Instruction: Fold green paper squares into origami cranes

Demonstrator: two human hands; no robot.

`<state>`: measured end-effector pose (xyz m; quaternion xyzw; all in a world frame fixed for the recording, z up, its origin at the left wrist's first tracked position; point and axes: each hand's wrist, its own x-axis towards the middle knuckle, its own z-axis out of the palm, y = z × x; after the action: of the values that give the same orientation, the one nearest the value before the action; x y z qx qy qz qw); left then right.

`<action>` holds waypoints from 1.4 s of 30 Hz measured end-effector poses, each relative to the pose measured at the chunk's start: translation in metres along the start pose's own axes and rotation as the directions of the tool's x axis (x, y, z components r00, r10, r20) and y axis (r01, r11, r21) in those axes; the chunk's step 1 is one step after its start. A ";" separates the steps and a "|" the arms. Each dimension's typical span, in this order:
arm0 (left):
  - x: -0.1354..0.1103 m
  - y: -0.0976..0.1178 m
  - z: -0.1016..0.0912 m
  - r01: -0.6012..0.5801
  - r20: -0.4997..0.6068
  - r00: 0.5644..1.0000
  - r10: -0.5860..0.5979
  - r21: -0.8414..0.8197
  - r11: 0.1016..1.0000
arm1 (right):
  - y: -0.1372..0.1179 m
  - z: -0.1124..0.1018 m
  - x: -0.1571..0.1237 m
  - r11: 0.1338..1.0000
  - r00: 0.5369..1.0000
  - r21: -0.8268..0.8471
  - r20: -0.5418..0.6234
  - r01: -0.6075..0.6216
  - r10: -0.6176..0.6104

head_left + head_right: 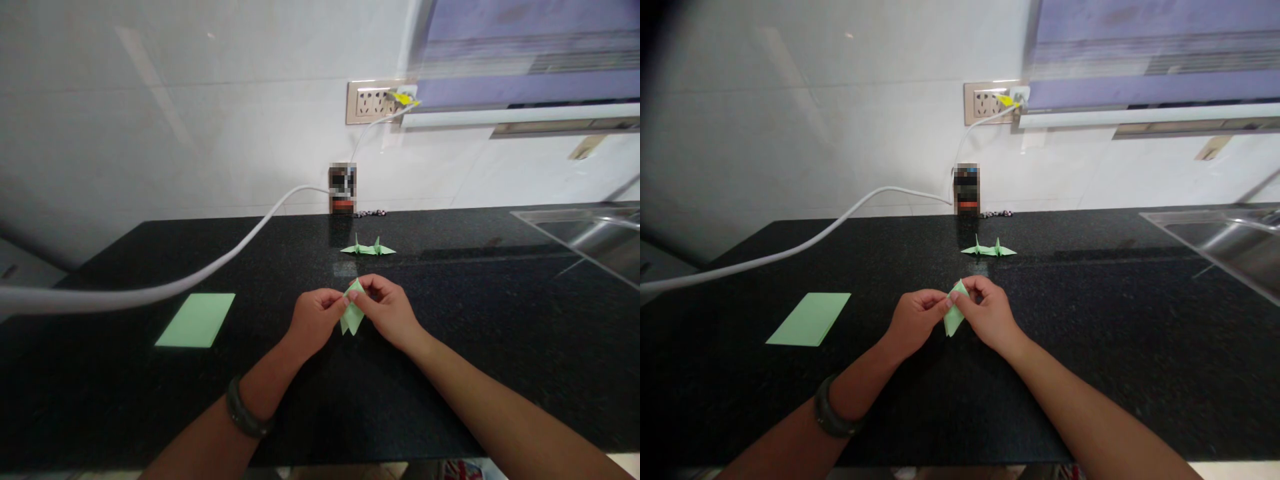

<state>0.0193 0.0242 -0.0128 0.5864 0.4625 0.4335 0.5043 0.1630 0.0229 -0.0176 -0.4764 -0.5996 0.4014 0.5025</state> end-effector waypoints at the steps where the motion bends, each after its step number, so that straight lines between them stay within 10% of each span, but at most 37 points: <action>1: 0.000 0.000 0.000 -0.007 0.002 1.000 0.007 0.007 1.000 | 0.000 0.000 0.000 1.000 1.000 0.018 0.024 -0.007 0.006; 42: 0.001 0.001 -0.004 -0.142 0.094 0.988 0.121 0.274 0.951 | 0.003 -0.005 0.000 0.992 0.999 -0.119 -0.004 0.038 -0.039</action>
<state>0.0161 0.0259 -0.0111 0.6974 0.4594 0.3736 0.4037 0.1687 0.0233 -0.0196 -0.4952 -0.6300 0.3537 0.4826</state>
